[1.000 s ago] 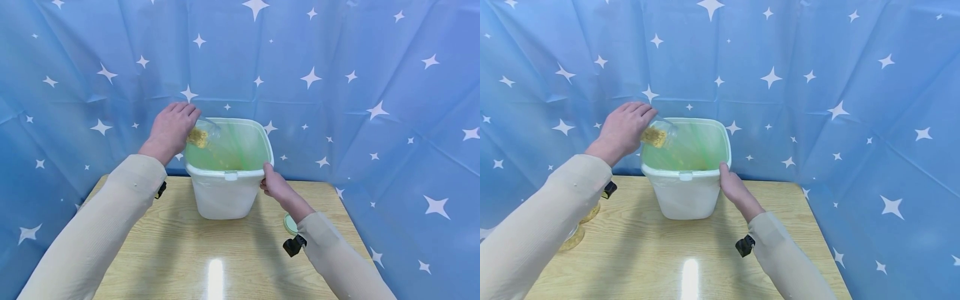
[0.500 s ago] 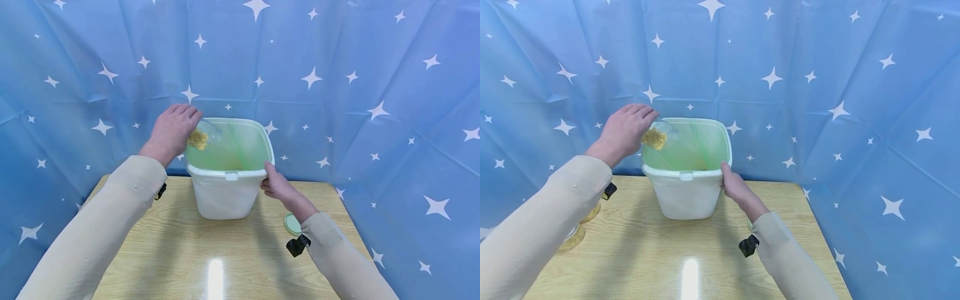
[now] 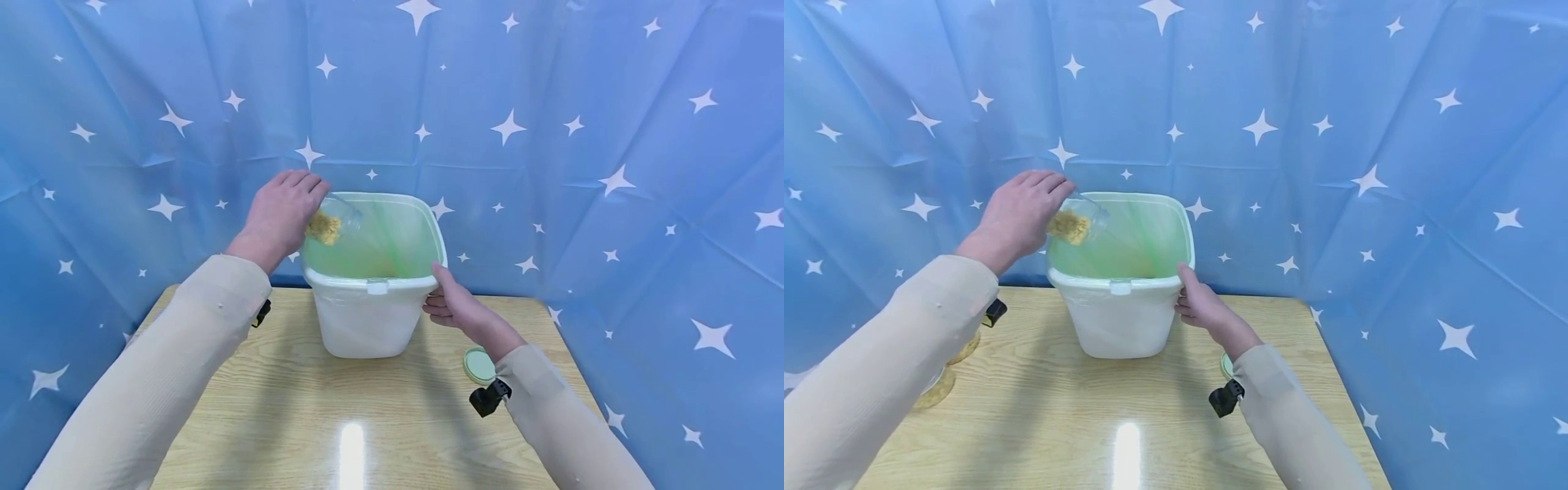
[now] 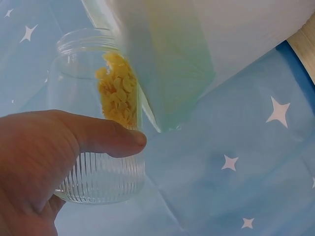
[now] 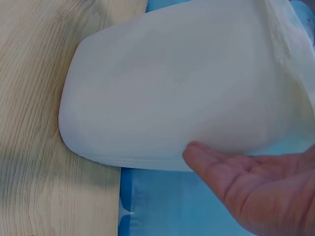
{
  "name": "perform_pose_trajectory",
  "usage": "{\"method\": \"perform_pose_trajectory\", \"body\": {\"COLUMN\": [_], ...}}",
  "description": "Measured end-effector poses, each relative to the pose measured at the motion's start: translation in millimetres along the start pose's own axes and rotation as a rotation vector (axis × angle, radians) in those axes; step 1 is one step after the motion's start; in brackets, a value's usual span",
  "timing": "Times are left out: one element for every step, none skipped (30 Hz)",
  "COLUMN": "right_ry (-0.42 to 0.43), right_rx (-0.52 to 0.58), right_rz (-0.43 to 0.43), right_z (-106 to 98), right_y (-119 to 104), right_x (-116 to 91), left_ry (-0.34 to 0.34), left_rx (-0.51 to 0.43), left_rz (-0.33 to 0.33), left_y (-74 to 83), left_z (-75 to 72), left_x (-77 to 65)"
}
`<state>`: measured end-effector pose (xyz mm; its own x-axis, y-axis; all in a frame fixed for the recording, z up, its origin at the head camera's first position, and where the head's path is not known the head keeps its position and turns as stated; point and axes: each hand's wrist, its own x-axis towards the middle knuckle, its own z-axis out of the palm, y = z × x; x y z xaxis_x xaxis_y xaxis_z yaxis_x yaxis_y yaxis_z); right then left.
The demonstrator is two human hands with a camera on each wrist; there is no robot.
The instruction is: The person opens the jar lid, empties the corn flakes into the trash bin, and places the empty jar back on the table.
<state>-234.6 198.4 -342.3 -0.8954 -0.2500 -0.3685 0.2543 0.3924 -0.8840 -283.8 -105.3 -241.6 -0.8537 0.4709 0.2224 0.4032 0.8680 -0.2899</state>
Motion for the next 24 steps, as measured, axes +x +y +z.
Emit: {"method": "perform_pose_trajectory", "body": {"right_ry": [-0.001,-0.005,-0.008,-0.01,-0.012,-0.014,-0.017,-0.02,-0.023,-0.025,-0.027,-0.025,-0.022,-0.016,-0.013,-0.01,-0.008,-0.003,-0.005,-0.004,-0.004,-0.003,-0.003,-0.001], "right_rx": [0.004,0.004,0.004,0.004,0.004,0.004,0.002,0.001,0.0,0.001,-0.001,0.0,0.001,0.003,0.004,0.006,0.005,0.009,0.006,0.007,0.007,0.007,0.004,0.006], "right_rz": [0.0,-0.004,-0.007,-0.011,-0.012,-0.015,-0.017,-0.019,-0.02,-0.022,-0.022,-0.022,-0.021,-0.019,-0.019,-0.019,-0.018,-0.014,-0.014,-0.012,-0.011,-0.01,-0.01,-0.009], "right_z": [-0.2,-0.5,-0.9,-1.2,-1.4,-1.7,-2.0,-2.2,-2.4,-2.4,-2.4,-2.4,-2.5,-2.4,-2.3,-2.2,-2.1,-1.8,-1.6,-1.3,-1.2,-0.8,-0.6,-0.3], "right_y": [-0.1,0.1,0.4,0.7,1.0,1.5,1.9,2.4,2.8,3.4,3.9,4.1,4.3,4.1,4.0,3.7,3.5,3.2,3.2,3.0,3.2,3.3,3.6,3.6], "right_x": [-0.3,-0.6,-0.6,-0.8,-0.7,-0.7,-0.5,-0.3,-0.2,0.1,0.4,0.6,0.7,0.7,0.6,0.7,0.7,0.7,0.7,0.8,1.0,1.3,1.4,1.6], "left_ry": [0.004,0.008,0.009,0.006,0.002,-0.003,-0.009,-0.017,-0.025,-0.032,-0.035,-0.031,-0.027,-0.019,-0.01,-0.004,0.0,0.001,0.001,0.002,0.001,-0.002,-0.004,-0.008], "left_rx": [0.002,0.0,0.002,0.006,0.011,0.014,0.015,0.016,0.022,0.029,0.036,0.042,0.048,0.051,0.058,0.066,0.073,0.074,0.072,0.069,0.068,0.067,0.069,0.072], "left_rz": [0.002,0.003,0.005,0.008,0.014,0.019,0.022,0.023,0.026,0.031,0.038,0.043,0.047,0.051,0.056,0.062,0.068,0.072,0.071,0.067,0.062,0.058,0.056,0.057], "left_y": [0.0,0.2,0.3,0.4,0.6,0.8,0.9,1.0,1.2,1.5,1.9,2.3,2.8,3.2,3.7,4.1,4.5,5.0,5.3,5.4,5.4,5.4,5.5,5.7], "left_z": [-0.2,-0.5,-1.0,-1.4,-1.9,-2.4,-2.7,-3.0,-3.3,-3.4,-3.3,-3.2,-3.2,-3.2,-3.1,-3.1,-3.1,-3.2,-3.4,-3.7,-4.3,-4.9,-5.4,-5.9], "left_x": [0.0,0.1,0.1,0.2,0.1,0.0,-0.1,-0.4,-0.6,-0.8,-0.9,-0.9,-0.8,-0.7,-0.5,-0.2,0.1,0.6,1.1,1.5,1.9,2.2,2.6,3.1]}}
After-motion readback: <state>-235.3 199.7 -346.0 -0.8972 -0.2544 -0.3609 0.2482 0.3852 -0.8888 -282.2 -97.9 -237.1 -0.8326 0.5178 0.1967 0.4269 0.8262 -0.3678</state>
